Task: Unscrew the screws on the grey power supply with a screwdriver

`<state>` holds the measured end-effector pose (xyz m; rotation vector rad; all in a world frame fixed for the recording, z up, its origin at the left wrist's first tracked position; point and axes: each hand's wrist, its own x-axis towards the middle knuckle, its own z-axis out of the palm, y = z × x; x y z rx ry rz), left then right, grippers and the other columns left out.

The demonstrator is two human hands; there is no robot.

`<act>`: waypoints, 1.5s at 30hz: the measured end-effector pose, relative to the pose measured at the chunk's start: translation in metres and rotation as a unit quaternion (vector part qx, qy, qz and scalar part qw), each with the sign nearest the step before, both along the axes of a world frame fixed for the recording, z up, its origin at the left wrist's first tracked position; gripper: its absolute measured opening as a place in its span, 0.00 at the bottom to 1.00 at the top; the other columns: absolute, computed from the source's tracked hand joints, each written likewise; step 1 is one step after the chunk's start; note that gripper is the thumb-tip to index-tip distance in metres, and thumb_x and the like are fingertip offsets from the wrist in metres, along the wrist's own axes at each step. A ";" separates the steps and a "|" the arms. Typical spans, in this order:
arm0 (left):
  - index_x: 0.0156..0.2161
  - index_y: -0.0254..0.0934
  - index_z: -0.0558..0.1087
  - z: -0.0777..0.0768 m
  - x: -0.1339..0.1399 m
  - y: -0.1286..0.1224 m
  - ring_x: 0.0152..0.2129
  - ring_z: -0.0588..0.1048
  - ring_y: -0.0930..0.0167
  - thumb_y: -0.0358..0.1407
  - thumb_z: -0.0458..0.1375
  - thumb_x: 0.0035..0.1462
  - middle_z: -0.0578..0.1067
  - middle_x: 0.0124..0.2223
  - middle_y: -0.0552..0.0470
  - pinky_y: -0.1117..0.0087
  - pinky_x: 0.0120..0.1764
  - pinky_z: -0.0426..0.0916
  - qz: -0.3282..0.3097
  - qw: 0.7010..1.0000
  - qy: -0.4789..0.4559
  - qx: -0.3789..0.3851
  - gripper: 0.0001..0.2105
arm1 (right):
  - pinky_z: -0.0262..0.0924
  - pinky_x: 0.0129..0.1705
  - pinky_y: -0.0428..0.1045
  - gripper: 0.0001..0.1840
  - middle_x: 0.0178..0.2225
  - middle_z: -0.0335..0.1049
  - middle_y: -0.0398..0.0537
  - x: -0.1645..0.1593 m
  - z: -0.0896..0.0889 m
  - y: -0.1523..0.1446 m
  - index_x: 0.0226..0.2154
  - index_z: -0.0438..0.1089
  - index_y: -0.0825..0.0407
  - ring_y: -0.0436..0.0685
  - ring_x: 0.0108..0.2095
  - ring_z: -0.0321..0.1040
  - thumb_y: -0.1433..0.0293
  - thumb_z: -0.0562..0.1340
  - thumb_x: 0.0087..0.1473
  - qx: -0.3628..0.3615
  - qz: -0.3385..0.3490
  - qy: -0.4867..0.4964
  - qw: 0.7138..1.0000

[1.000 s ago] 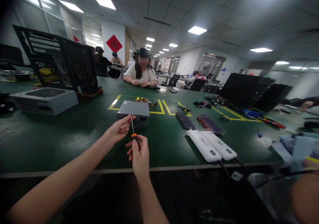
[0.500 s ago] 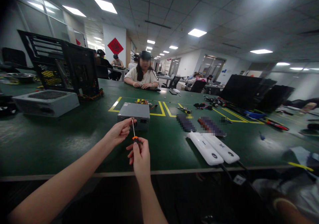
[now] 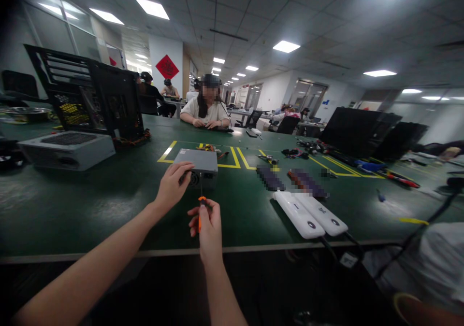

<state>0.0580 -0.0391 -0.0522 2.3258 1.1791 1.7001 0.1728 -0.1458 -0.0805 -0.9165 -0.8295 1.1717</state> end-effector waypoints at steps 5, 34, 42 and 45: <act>0.43 0.39 0.73 -0.003 -0.009 0.022 0.45 0.71 0.65 0.32 0.51 0.59 0.75 0.46 0.49 0.62 0.49 0.63 0.077 0.989 0.127 -0.005 0.10 | 0.53 0.16 0.40 0.17 0.25 0.70 0.42 0.002 0.004 0.000 0.38 0.60 0.51 0.45 0.19 0.61 0.60 0.62 0.48 -0.005 0.005 0.021 1.000; 0.41 0.39 0.74 -0.001 -0.018 0.030 0.41 0.71 0.63 0.32 0.53 0.59 0.76 0.43 0.49 0.62 0.42 0.59 0.097 0.986 0.131 -0.022 0.09 | 0.54 0.15 0.40 0.18 0.24 0.69 0.40 0.000 0.008 0.010 0.38 0.57 0.50 0.46 0.19 0.63 0.62 0.63 0.47 -0.061 0.028 0.012 0.998; 0.42 0.39 0.74 0.000 -0.018 0.027 0.42 0.70 0.63 0.32 0.51 0.59 0.76 0.44 0.48 0.62 0.43 0.59 0.096 0.986 0.132 -0.031 0.10 | 0.54 0.16 0.40 0.19 0.25 0.70 0.40 0.000 0.006 0.014 0.39 0.57 0.50 0.46 0.19 0.63 0.62 0.62 0.47 -0.065 0.025 0.003 0.998; 0.42 0.39 0.74 0.000 -0.018 0.026 0.42 0.70 0.63 0.32 0.51 0.59 0.76 0.44 0.48 0.61 0.43 0.59 0.097 0.986 0.132 -0.040 0.10 | 0.54 0.16 0.40 0.19 0.25 0.70 0.40 0.000 0.005 0.015 0.39 0.57 0.50 0.46 0.20 0.63 0.62 0.62 0.47 -0.062 0.026 0.004 0.998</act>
